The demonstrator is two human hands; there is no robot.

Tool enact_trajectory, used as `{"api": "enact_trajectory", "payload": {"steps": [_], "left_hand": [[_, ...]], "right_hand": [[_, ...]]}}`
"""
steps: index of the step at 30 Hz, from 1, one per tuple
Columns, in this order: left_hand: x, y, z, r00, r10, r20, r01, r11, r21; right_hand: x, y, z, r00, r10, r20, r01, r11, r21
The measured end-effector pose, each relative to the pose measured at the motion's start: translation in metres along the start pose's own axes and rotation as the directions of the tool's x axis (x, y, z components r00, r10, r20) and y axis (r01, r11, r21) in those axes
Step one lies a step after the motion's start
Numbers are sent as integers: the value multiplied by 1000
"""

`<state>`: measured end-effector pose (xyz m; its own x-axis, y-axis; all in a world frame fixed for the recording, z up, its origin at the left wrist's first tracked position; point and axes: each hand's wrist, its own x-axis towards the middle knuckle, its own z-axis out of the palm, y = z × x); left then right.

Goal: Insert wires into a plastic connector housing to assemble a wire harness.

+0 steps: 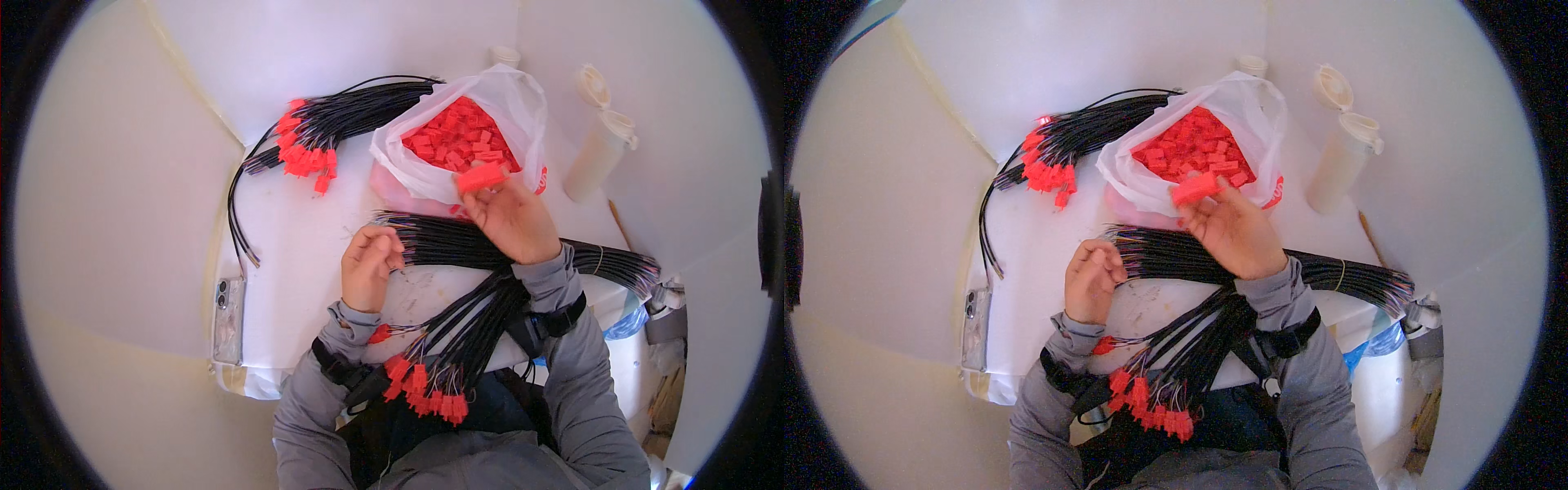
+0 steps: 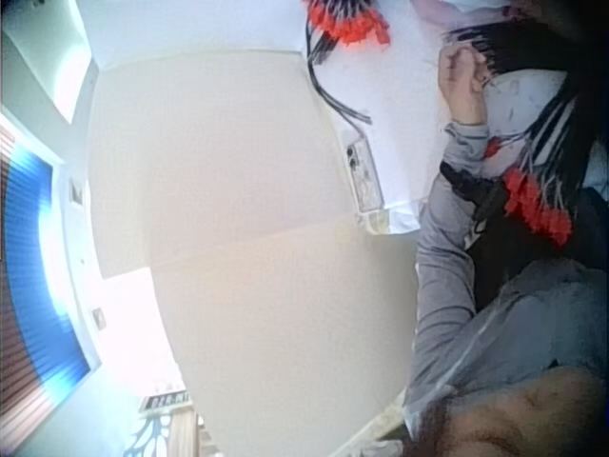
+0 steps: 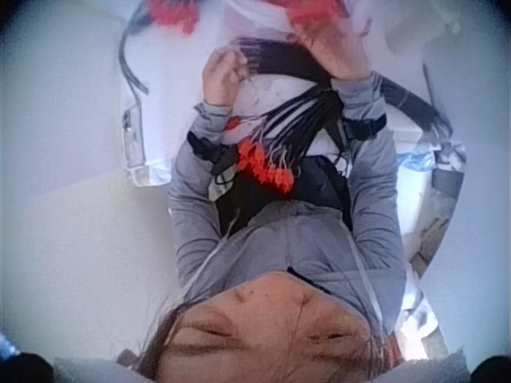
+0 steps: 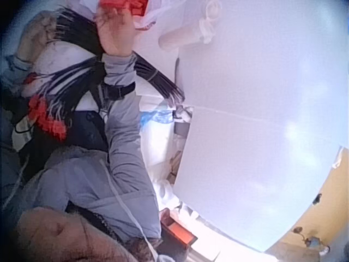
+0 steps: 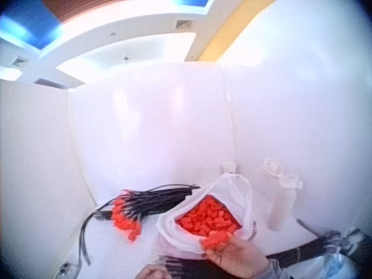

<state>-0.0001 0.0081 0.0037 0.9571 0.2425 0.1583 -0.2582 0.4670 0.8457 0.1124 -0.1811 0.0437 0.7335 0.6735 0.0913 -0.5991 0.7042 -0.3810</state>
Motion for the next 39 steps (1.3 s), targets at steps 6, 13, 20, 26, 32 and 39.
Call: {"api": "enact_trajectory", "payload": {"steps": [6,13,20,26,32,39], "left_hand": [[-1,-1,12,982,166,89,-181,965,191],[-3,-1,11,934,279,222,-355,784,509],[-3,-2,8,958,211,195,-273,883,383],[-4,-1,8,989,34,141,-76,951,299],[-5,0,9,972,-131,195,51,929,365],[-1,-3,4,961,-178,213,226,947,-228]], "right_hand": [[-10,32,9,955,295,40,-276,928,-250],[-15,48,7,955,296,9,-268,875,-403],[-14,48,6,960,277,-40,-256,810,-527],[-17,53,11,997,-28,67,72,426,-902],[-14,41,12,983,-171,-67,41,560,-828],[-1,18,4,964,-265,-12,260,951,-165]]}}
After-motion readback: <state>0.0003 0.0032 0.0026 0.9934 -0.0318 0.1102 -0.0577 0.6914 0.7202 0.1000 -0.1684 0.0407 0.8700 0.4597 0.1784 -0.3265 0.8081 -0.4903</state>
